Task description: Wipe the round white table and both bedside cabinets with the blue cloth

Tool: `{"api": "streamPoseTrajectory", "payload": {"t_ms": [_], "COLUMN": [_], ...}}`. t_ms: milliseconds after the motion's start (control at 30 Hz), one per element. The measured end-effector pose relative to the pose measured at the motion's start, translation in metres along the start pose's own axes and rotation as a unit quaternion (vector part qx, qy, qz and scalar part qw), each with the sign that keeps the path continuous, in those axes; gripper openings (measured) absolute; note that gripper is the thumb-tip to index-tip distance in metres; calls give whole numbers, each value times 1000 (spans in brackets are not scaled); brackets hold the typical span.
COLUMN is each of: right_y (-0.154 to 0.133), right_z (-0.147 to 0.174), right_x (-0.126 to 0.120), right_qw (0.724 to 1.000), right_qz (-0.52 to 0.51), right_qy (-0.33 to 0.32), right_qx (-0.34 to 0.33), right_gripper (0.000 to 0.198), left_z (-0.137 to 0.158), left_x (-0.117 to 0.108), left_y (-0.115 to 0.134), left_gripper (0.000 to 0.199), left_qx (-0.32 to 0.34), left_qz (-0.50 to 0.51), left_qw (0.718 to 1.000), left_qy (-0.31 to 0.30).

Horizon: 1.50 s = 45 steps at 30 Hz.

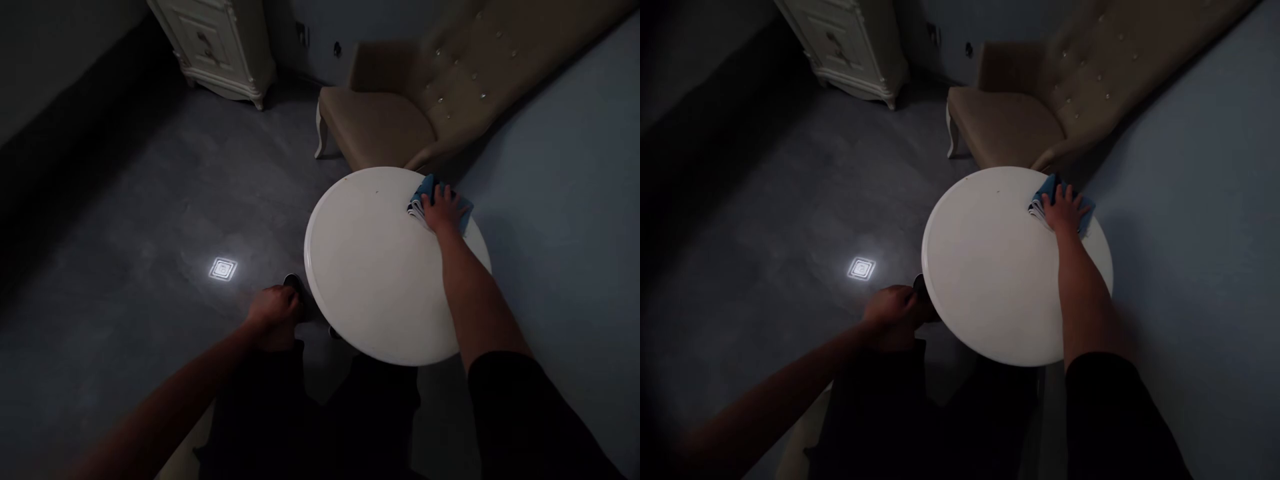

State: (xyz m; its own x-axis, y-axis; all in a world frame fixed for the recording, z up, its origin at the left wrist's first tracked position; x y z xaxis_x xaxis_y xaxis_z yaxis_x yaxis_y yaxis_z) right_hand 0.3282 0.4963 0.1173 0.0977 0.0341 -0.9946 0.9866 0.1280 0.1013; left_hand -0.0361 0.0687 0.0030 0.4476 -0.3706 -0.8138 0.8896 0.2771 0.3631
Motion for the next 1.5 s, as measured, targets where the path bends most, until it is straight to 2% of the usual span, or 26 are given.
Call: {"api": "streamPoseTrajectory", "payload": {"t_ms": [67, 167, 467, 533, 600, 667, 767, 1033, 1133, 1200, 1300, 1367, 1433, 1500], "right_y": [-10, -25, -69, -77, -82, -83, -82, -72, -66, -63, -63, -63, -65, -68], "right_z": [34, 104, 383, 423, 438, 427, 365, 100, 18, -24, -64, -75, -73, -57], "right_x": [-4, -6, 6, 10, 11, 9, 2, -7, -7, -6, -3, -2, -2, -3], "right_qw": [1000, 1000, 991, 990, 989, 988, 987, 998, 999, 1000, 1000, 1000, 1000, 1000], "right_qz": [4, 13, -2, -8, -12, -11, -4, 12, 10, 16, 30, 27, 17, 8], "right_qy": [-5, -15, -21, -19, -21, -32, -54, -29, -16, -10, -9, -3, 4, 3], "right_qx": [-7, -24, -131, -139, -143, -151, -153, -60, -28, -12, 6, 10, 7, -5], "right_gripper": [85, 84, 78, 78, 78, 78, 79, 85, 88, 90, 89, 89, 89, 88], "left_z": [1, 3, 19, 21, 21, 19, 14, 5, 4, 5, 6, 7, 7, 7], "left_x": [1, 2, -2, -1, 0, 1, 2, -1, -4, -5, -6, -7, -8, -7], "left_y": [2, 5, 17, 16, 14, 12, 7, -4, -5, -6, -8, -11, -13, -13], "left_gripper": [44, 42, 42, 42, 42, 43, 44, 44, 44, 42, 39, 38, 38, 38], "left_qx": [6, 5, 24, 23, 19, 19, 22, 10, 3, 3, 2, -6, -12, -8], "left_qz": [1, 2, -14, -10, -5, -6, -2, 17, 34, 43, 52, 56, 53, 45], "left_qw": [1000, 1000, 999, 999, 999, 1000, 1000, 1000, 999, 999, 999, 998, 998, 999], "left_qy": [4, 9, 30, 29, 26, 23, 20, -1, -2, 0, 1, 4, 8, 8]}}
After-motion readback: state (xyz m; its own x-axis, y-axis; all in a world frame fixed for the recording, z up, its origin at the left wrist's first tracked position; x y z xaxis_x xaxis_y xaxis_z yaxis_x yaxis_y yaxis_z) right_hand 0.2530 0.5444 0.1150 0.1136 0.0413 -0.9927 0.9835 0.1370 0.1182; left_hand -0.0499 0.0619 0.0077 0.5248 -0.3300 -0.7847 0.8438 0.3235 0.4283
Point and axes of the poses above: each hand's wrist, its own z-axis away from the middle knuckle, its own x-axis out of the palm, y = z × x, the point moved 2 cm from there along -z, towards the middle knuckle, and after that the axes turned 3 degrees about -x, right-handed, at the moved point
